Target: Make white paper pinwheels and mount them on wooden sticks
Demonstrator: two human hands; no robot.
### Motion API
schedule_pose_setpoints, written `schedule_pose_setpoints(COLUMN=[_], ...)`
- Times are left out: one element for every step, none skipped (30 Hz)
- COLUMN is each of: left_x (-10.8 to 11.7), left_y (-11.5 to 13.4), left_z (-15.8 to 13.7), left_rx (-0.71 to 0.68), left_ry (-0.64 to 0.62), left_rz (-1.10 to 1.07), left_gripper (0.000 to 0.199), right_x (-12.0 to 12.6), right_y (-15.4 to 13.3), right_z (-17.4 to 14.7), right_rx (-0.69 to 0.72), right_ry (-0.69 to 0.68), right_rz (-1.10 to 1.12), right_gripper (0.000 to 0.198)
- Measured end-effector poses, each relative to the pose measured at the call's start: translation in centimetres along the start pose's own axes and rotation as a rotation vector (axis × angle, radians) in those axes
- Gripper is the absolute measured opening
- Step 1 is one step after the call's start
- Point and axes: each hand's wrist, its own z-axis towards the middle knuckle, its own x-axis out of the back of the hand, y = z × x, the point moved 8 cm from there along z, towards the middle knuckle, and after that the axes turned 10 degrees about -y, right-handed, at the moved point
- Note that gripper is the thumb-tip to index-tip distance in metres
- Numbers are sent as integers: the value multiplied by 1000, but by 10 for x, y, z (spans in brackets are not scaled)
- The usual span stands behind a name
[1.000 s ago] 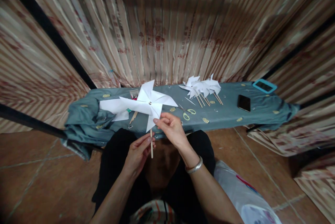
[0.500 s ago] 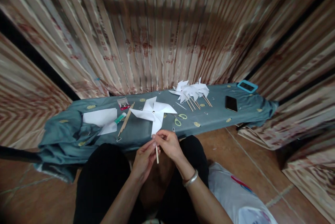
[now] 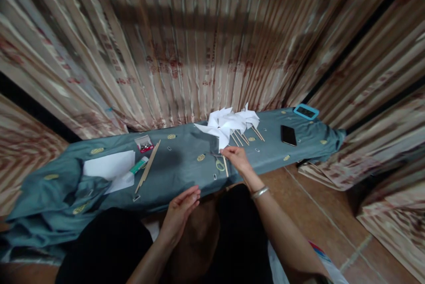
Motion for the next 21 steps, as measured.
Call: schedule_pose_setpoints(left_x=[5,9,14,18,22,26,29,32,35,37,40,42,45,48,51,54,57,60,63,65,67], left_y=[3,5,7,9,11,12,14,16,18,19,21,22,23,24,24,24,24,23,22,21,21], left_z=[2,4,6,8,10,12,13,14,15,15,15,16,16,16,16,16,16,17,17,18,18], left_rx=[-2,-2,1,2,1,-2,-5,-10,-12,-13,-11,-8,-6,-2,-1,2,5,10,14,18,20], left_ry=[1,1,0,1,1,2,3,4,10,16,24,34,46,58,68,76,79,78,75,71,70], left_rz=[15,27,38,48,58,69,79,86,91,93,95,96,98,102,106,109,113,118,126,136,148], left_gripper=[48,48,48,48,48,48,48,47,48,48,49,50,51,52,52,53,53,54,54,54,54], right_x=[12,22,32,41,49,55,61,65,69,71,73,74,75,75,75,75,75,75,75,76,76], right_y=[2,3,5,7,9,11,14,16,18,20,21,23,24,25,26,27,28,30,32,34,35], right_z=[13,26,37,49,59,69,78,86,93,99,105,110,115,119,122,126,129,132,135,137,140], right_rx=[-6,-15,-27,-43,-59,-79,-99,-121,-142,-162,-181,-197,-210,-220,-230,-238,-248,-260,-272,-284,-295], right_ry=[24,47,70,91,110,126,140,153,163,170,174,175,173,169,165,161,157,154,151,149,145], right_rz=[-27,-60,-96,-134,-172,-212,-254,-296,-337,-377,-415,-452,-487,-521,-555,-588,-622,-655,-686,-715,-742], right_gripper=[49,48,47,45,42,39,35,31,27,23,20,18,17,16,16,17,17,17,18,18,18])
